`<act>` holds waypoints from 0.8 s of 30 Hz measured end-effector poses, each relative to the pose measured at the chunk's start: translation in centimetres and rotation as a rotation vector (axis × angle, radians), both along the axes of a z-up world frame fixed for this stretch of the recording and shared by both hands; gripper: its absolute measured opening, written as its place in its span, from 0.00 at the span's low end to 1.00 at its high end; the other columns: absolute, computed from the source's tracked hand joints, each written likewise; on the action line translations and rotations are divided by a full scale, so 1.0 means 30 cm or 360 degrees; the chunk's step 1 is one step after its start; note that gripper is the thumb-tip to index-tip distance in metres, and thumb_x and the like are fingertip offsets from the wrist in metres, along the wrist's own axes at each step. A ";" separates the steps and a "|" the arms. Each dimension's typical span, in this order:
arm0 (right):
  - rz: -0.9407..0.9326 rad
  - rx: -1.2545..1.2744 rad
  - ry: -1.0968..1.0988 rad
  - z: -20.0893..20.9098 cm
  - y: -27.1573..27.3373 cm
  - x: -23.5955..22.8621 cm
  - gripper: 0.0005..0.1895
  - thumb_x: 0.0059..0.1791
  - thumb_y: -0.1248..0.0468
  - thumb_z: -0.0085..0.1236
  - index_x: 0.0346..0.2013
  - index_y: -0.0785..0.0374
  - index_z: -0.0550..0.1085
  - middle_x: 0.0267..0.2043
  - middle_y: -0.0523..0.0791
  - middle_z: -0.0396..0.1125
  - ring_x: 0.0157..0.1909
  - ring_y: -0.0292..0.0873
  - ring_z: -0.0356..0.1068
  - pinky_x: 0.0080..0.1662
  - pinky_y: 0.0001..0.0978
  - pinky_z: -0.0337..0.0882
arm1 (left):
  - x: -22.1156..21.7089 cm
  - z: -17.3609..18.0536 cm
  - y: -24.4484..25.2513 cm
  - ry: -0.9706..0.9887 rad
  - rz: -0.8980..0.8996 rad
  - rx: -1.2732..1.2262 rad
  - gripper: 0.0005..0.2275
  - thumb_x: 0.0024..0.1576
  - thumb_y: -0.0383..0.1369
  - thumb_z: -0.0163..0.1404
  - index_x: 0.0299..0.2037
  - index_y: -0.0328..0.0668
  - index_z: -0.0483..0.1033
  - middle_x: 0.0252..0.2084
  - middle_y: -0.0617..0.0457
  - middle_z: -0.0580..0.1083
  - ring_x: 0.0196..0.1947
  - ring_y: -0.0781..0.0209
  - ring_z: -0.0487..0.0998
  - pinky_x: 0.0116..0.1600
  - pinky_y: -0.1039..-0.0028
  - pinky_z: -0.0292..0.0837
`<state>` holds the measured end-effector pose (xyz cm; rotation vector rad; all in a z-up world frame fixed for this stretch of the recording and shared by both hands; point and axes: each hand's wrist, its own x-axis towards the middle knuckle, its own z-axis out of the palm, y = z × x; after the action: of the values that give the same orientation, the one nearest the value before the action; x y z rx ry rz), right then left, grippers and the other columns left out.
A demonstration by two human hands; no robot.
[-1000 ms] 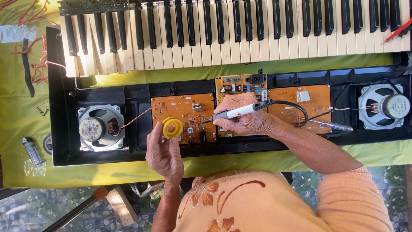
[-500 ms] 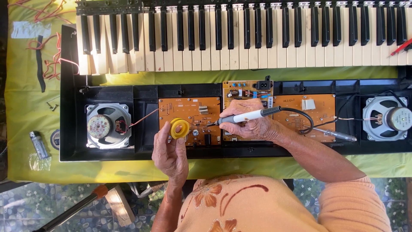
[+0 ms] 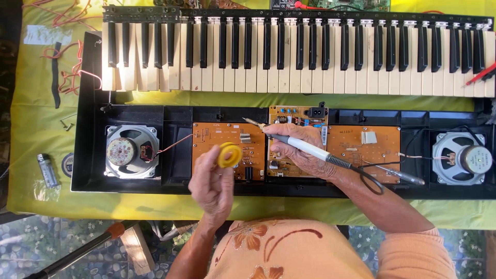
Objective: The person solders components on a circuit board inside an electronic keyboard using a soldering iron and solder wire. They work on various points on the board, occasionally adjusting the solder wire and repositioning the iron.
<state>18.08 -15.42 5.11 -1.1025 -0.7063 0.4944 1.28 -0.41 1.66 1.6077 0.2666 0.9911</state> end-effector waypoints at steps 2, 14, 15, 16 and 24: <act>-0.0043 -0.0061 -0.0138 -0.059 -0.015 -0.003 0.15 0.51 0.63 0.63 0.49 0.71 0.77 0.36 0.50 0.76 0.35 0.36 0.77 0.39 0.24 0.77 | 0.059 0.034 -0.012 -0.0040 -0.0114 0.0166 0.16 0.58 0.20 0.52 0.56 0.18 0.72 0.44 0.35 0.72 0.46 0.44 0.80 0.49 0.60 0.80; -0.0536 -0.0130 -0.0216 -0.002 -0.063 0.076 0.30 0.53 0.50 0.55 0.57 0.75 0.68 0.43 0.58 0.72 0.45 0.46 0.76 0.50 0.38 0.79 | 0.344 0.191 -0.070 -0.0133 -0.0734 0.0280 0.15 0.63 0.26 0.47 0.59 0.37 0.76 0.42 0.46 0.76 0.40 0.49 0.79 0.45 0.65 0.80; -0.0647 -0.0058 -0.0215 -0.017 -0.067 0.092 0.27 0.53 0.55 0.55 0.58 0.74 0.67 0.44 0.58 0.72 0.49 0.48 0.76 0.56 0.41 0.78 | 0.360 0.218 -0.073 -0.0126 -0.0737 0.0257 0.14 0.64 0.26 0.46 0.60 0.38 0.75 0.44 0.45 0.75 0.41 0.48 0.80 0.44 0.66 0.81; -0.0624 -0.0047 -0.0225 -0.017 -0.067 0.093 0.27 0.53 0.55 0.55 0.58 0.74 0.67 0.44 0.58 0.72 0.49 0.48 0.76 0.56 0.41 0.78 | 0.369 0.201 -0.077 -0.0133 -0.0713 0.0268 0.14 0.64 0.26 0.46 0.60 0.38 0.75 0.44 0.45 0.75 0.41 0.48 0.80 0.44 0.66 0.81; -0.0894 -0.0316 -0.0439 -0.007 -0.079 0.102 0.16 0.53 0.70 0.62 0.53 0.73 0.71 0.38 0.53 0.73 0.42 0.39 0.75 0.49 0.32 0.77 | 0.434 0.100 -0.074 0.0007 -0.0819 0.0128 0.13 0.64 0.30 0.51 0.58 0.43 0.75 0.41 0.49 0.73 0.38 0.59 0.77 0.41 0.73 0.81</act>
<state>21.15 -17.80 4.92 -1.5080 -0.5567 -0.0729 14.30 -2.65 4.67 1.6362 -0.1836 0.6053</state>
